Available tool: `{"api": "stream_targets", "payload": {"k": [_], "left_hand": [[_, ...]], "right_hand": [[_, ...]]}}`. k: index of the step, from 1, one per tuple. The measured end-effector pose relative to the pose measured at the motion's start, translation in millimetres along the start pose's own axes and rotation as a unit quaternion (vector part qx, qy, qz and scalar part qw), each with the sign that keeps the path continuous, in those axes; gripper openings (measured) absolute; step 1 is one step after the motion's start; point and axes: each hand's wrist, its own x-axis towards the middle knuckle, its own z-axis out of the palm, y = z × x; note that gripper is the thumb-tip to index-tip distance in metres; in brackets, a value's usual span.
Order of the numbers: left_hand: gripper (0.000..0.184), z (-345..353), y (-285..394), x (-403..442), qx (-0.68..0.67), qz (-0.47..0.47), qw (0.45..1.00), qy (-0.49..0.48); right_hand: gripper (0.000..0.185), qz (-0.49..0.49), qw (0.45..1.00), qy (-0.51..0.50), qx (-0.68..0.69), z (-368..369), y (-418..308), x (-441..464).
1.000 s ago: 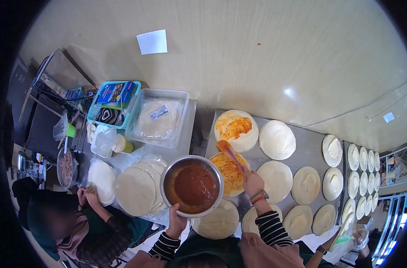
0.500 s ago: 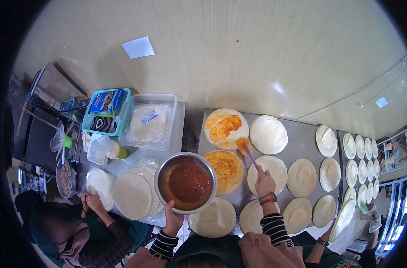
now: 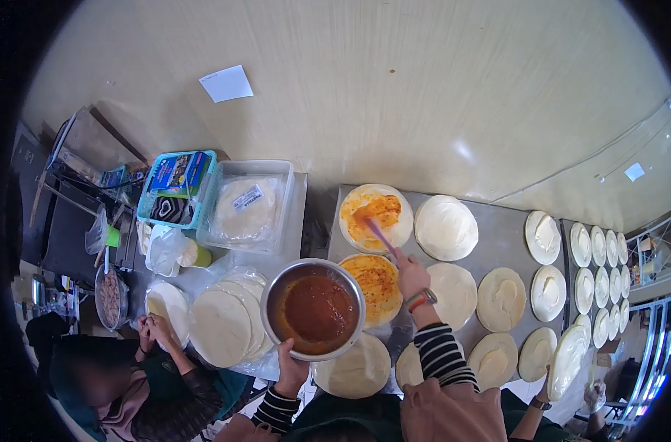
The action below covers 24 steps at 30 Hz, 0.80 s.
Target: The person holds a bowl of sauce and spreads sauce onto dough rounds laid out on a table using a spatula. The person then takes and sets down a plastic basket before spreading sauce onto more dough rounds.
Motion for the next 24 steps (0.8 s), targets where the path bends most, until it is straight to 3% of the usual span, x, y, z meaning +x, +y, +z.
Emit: {"api": "stream_targets", "payload": {"k": [2,4,5,8,10,12,14,16,21,24], "left_hand": [[0.048,-3.3,-3.7,1.5,-0.01,-0.002,1.0,0.001],[0.048,-17.1,-10.3,1.8,0.126,0.051,0.991,-0.005],[0.048,-19.9,-9.9,1.8,0.127,0.053,0.991,-0.006],[0.05,-15.4,-7.7,-0.8,0.084,0.022,0.996,-0.019],[0.052,-9.6,-7.1,0.7,0.009,-0.018,0.999,-0.034],[0.053,-11.8,-12.1,3.4,0.018,-0.014,0.999,-0.025],[0.054,-24.5,-20.8,8.4,0.091,0.003,0.996,-0.022],[0.054,-22.8,-17.4,5.6,0.054,-0.009,0.998,-0.023],[0.054,-13.7,-8.8,8.8,-0.019,-0.027,0.999,-0.019],[0.052,-12.6,-9.6,17.0,-0.031,-0.018,0.999,-0.028]], "right_hand": [[0.039,0.001,1.0,-0.018,0.016,0.3,-1.6,19.3],[0.043,0.086,0.995,-0.018,-0.045,-3.4,9.6,30.0],[0.046,0.136,0.99,-0.007,-0.032,-9.3,14.1,28.9],[0.048,0.144,0.989,-0.031,-0.035,-42.5,-16.2,24.4],[0.045,0.097,0.994,-0.024,-0.038,-35.5,-25.2,35.4],[0.034,0.032,0.996,-0.023,-0.076,-11.2,-21.6,61.4],[0.033,0.039,0.994,-0.032,-0.1,-12.1,-11.0,73.2],[0.032,0.096,0.99,-0.04,-0.091,-28.6,5.8,69.3],[0.033,0.162,0.979,-0.084,-0.088,-34.9,24.7,-20.8],[0.032,0.127,0.989,-0.069,-0.02,-25.5,9.6,-85.8]]}}
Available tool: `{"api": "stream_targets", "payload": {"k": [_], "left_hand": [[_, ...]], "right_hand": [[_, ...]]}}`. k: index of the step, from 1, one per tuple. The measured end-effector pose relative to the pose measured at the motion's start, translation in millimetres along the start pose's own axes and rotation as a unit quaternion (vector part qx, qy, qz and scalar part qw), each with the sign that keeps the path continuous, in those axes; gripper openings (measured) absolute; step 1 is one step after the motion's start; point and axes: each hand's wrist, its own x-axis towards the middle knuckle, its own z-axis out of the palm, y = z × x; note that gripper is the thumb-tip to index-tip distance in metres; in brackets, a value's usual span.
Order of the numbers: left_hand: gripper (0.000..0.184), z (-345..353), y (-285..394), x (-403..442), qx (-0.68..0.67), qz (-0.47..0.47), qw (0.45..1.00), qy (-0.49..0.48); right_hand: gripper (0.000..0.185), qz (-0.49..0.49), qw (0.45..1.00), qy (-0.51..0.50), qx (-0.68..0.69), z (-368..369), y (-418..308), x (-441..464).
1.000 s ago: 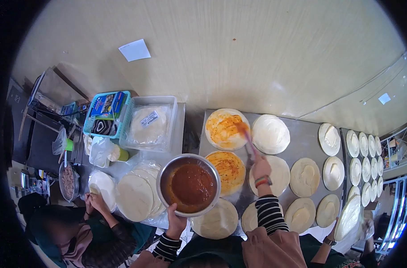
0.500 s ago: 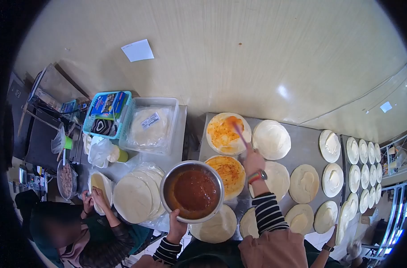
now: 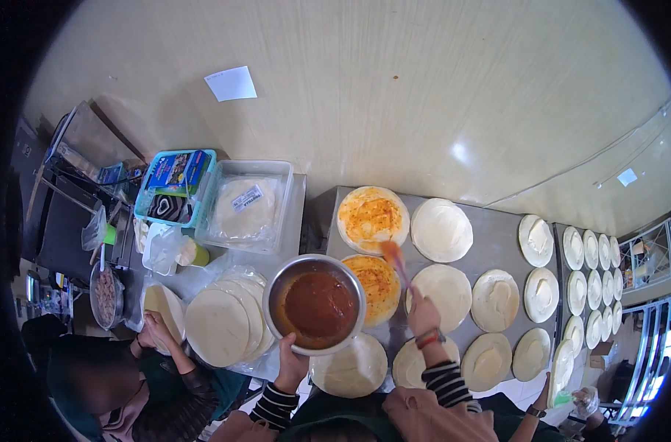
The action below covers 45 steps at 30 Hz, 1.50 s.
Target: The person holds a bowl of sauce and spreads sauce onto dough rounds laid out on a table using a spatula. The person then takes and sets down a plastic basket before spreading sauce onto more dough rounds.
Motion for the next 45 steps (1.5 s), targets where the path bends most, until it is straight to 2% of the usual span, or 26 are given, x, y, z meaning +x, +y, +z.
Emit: {"api": "stream_targets", "payload": {"k": [2,4,6,8,10,11,13,15,16,17,18,19,22,23,25,26,27,28,29,32,34,37,38,40,41,45], "left_hand": [[0.052,-8.6,-5.0,13.3,0.039,0.028,0.999,0.018],[0.048,3.3,0.4,19.2,0.05,0.047,0.998,0.008],[0.042,22.1,7.8,21.2,0.085,0.053,0.995,-0.007],[0.036,25.6,4.1,32.2,0.087,0.047,0.995,-0.008],[0.068,26.7,-3.7,46.6,0.065,0.048,0.994,-0.069],[0.077,31.1,-5.0,52.6,0.112,0.093,0.983,-0.109],[0.076,39.6,-8.7,56.5,0.114,0.095,0.984,-0.096],[0.074,49.3,-8.6,55.9,0.11,0.086,0.986,-0.093],[0.074,50.6,-9.3,57.3,0.111,0.084,0.986,-0.096],[0.07,51.1,-10.0,58.5,0.094,0.065,0.989,-0.094],[0.067,51.0,-10.7,59.8,0.077,0.047,0.992,-0.091],[0.067,46.5,-13.2,63.4,0.076,0.047,0.992,-0.09],[0.058,30.0,-19.1,69.7,0.024,0.0,0.997,-0.071],[0.052,27.4,-19.8,68.2,0.007,0.0,0.998,-0.065],[0.047,20.1,-20.3,61.6,-0.008,-0.002,0.998,-0.057],[0.045,16.1,-19.1,56.9,0.024,0.006,0.999,-0.045],[0.044,11.3,-17.1,51.5,0.057,0.014,0.998,-0.033],[0.044,3.9,-15.7,44.5,0.058,0.015,0.998,-0.033],[0.044,-3.9,-13.7,36.9,0.045,0.001,0.999,-0.021],[0.043,5.5,6.5,4.8,0.04,-0.014,0.999,-0.015],[0.043,12.9,14.6,-11.4,0.046,-0.01,0.999,-0.021],[0.046,3.6,12.2,-25.9,0.051,-0.01,0.999,0.006],[0.046,1.2,9.7,-29.8,0.05,-0.009,0.999,0.008],[0.048,1.5,8.8,-34.6,0.034,-0.007,0.999,0.015],[0.05,-3.7,4.9,-33.3,0.025,-0.011,0.999,0.03],[0.051,-11.0,2.6,-35.5,0.017,-0.016,0.999,0.037]], "right_hand": [[0.033,-0.036,0.998,0.014,0.045,4.3,0.7,-20.9],[0.033,-0.116,0.962,0.132,0.211,-15.2,-10.2,-41.1],[0.035,-0.122,0.957,0.115,0.235,-46.9,-31.2,-54.8],[0.033,-0.163,0.979,0.002,0.122,-62.7,-49.7,-64.4],[0.032,-0.174,0.982,-0.013,0.072,-59.9,-59.4,-65.2],[0.032,-0.18,0.981,-0.032,0.064,-55.8,-60.6,-62.0],[0.032,-0.189,0.979,-0.052,0.061,-42.0,-54.3,-51.0],[0.03,-0.287,0.929,-0.002,0.235,-31.8,-28.5,-38.1],[0.03,-0.285,0.929,0.0,0.235,-41.8,-20.7,-36.0],[0.03,-0.123,0.889,-0.177,0.405,-59.1,-16.2,-34.4],[0.03,0.048,0.77,-0.338,0.539,-75.2,-15.7,-33.3],[0.031,0.073,0.736,-0.338,0.582,-87.5,-18.2,-33.2],[0.031,0.091,0.732,-0.271,0.618,-84.4,-7.9,-9.4],[0.031,0.092,0.732,-0.272,0.617,-71.3,0.5,6.2],[0.031,0.075,0.866,-0.152,0.47,-24.7,18.7,43.2],[0.031,0.075,0.866,-0.152,0.471,-2.4,23.4,52.9],[0.031,-0.047,0.96,-0.014,0.275,19.8,27.4,58.5],[0.031,-0.166,0.976,0.126,0.057,19.4,17.0,55.8],[0.032,-0.091,0.994,0.034,0.056,21.6,7.1,41.9],[0.033,-0.104,0.99,-0.027,0.096,14.1,-24.9,1.6],[0.033,-0.118,0.987,-0.006,0.106,27.1,-11.7,12.8],[0.038,-0.081,0.983,0.141,0.084,33.7,12.6,54.8],[0.038,-0.082,0.983,0.14,0.084,38.1,12.2,54.0],[0.037,-0.057,0.997,0.054,-0.013,45.2,-2.2,51.0],[0.035,-0.105,0.992,0.043,0.05,61.0,-4.4,42.2],[0.034,-0.137,0.985,0.036,0.103,47.0,-52.8,47.7]]}}
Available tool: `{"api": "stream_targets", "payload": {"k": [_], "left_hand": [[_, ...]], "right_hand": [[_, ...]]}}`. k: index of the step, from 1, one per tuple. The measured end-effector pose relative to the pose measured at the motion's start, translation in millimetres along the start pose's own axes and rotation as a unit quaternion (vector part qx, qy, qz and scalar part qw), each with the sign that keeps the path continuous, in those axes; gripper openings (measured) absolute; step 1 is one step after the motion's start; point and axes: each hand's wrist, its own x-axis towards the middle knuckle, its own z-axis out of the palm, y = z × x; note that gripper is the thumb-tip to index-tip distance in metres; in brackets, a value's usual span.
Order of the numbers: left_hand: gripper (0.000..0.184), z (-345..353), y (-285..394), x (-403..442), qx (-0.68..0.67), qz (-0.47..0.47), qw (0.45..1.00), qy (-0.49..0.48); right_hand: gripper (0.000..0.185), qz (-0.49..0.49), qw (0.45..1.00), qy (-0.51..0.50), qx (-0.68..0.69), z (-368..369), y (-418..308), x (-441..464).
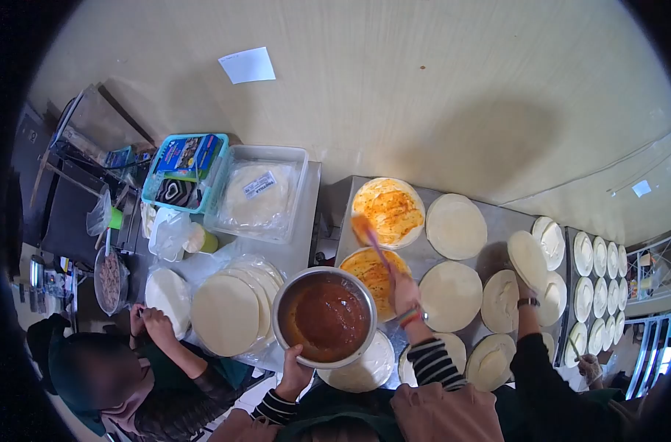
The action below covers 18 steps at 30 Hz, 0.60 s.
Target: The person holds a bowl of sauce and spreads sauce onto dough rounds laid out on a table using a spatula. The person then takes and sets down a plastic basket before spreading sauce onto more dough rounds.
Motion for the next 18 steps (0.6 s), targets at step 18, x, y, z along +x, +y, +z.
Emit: {"api": "stream_targets", "payload": {"k": [18], "left_hand": [[0.049,13.4,21.1,-1.7,0.028,-0.016,0.999,-0.02]], "right_hand": [[0.043,-0.005,0.992,0.044,-0.12,-25.6,-1.7,51.4]]}}
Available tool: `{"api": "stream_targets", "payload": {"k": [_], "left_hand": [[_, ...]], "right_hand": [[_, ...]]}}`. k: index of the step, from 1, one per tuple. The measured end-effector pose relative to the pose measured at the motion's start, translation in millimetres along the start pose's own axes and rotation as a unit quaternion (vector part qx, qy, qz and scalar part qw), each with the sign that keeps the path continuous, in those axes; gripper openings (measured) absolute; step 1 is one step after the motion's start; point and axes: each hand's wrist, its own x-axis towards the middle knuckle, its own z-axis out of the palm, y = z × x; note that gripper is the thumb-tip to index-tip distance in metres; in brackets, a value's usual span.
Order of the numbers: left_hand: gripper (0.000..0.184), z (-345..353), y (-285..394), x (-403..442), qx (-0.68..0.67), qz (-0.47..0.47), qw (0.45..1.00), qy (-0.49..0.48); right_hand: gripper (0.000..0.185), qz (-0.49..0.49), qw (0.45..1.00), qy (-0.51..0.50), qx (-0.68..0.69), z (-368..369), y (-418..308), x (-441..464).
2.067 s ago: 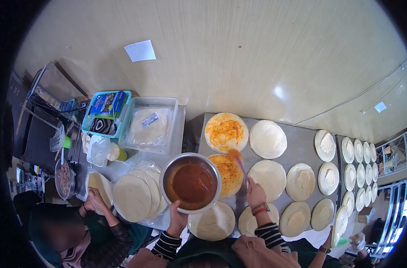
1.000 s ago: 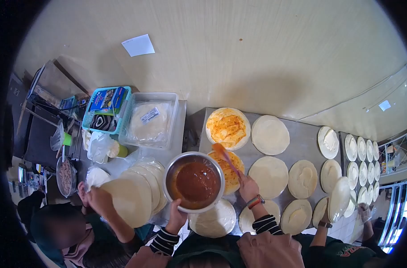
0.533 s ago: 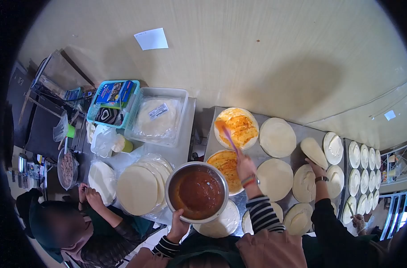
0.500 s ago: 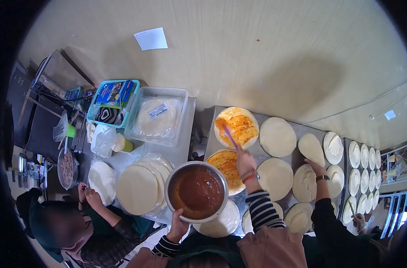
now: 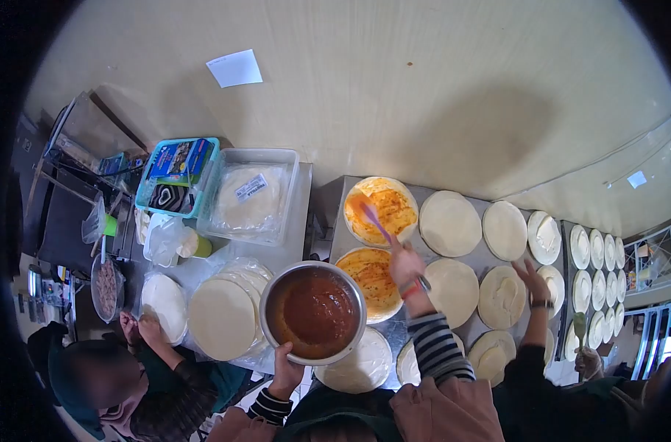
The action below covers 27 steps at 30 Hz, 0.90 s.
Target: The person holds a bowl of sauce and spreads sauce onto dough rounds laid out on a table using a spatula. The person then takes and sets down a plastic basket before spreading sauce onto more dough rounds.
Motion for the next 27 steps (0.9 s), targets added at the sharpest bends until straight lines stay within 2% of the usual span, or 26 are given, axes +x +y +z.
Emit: {"api": "stream_targets", "payload": {"k": [1,3,6,9,12,15,17,18,19,21,22,23,25,26,27], "left_hand": [[0.05,0.4,-1.5,-0.2,0.01,0.009,1.0,0.004],[0.05,1.9,-1.4,-1.4,0.025,0.017,0.999,0.008],[0.051,1.8,-3.0,-4.6,-0.002,0.027,0.999,0.019],[0.052,-5.7,-7.3,-1.6,-0.015,0.024,0.999,0.015],[0.046,-6.4,-6.5,1.0,-0.038,0.02,0.999,0.01],[0.045,-1.3,-4.0,1.3,-0.036,0.041,0.998,0.018],[0.044,3.0,2.0,-0.5,-0.035,0.056,0.998,-0.019],[0.041,6.0,4.9,-2.5,-0.034,0.065,0.997,-0.024],[0.041,-0.2,4.5,-2.2,-0.03,0.064,0.997,-0.028],[0.045,-21.0,-4.8,9.9,0.031,0.059,0.997,-0.049],[0.042,-26.2,-7.9,12.8,0.05,0.07,0.995,-0.048],[0.041,-33.3,-8.3,14.8,0.07,0.044,0.994,-0.065],[0.041,-21.4,-2.5,7.1,0.086,0.05,0.99,-0.101],[0.041,-23.4,-3.0,7.4,0.088,0.046,0.99,-0.102],[0.051,-23.6,-3.4,9.6,0.106,0.066,0.985,-0.123]], "right_hand": [[0.043,0.002,1.0,0.0,0.003,2.8,2.9,19.4],[0.046,0.064,0.992,-0.08,-0.071,4.1,7.8,46.4],[0.045,0.111,0.99,-0.073,-0.054,-15.5,44.8,43.5],[0.039,0.153,0.984,-0.075,-0.058,-23.3,68.0,-2.9],[0.038,0.188,0.975,-0.103,-0.055,-24.4,49.5,-72.5],[0.037,0.15,0.986,-0.071,-0.002,-19.9,26.8,-130.4],[0.036,0.102,0.989,-0.005,0.108,-23.9,16.6,-152.3],[0.033,0.081,0.976,0.069,0.188,-26.7,11.4,-159.3],[0.033,0.085,0.975,0.074,0.19,-37.7,1.6,-164.6],[0.029,0.036,0.936,0.165,0.309,-69.3,-18.5,-176.7],[0.027,0.025,0.943,0.157,0.294,-86.1,-29.3,-185.7],[0.027,0.029,0.942,0.157,0.294,-102.8,-41.0,-197.6],[0.028,0.025,0.963,0.005,0.27,-128.4,-61.5,-219.0],[0.028,-0.034,0.971,0.018,0.236,-131.5,-69.0,-225.6],[0.028,-0.03,0.971,0.021,0.235,-133.3,-76.7,-230.6]]}}
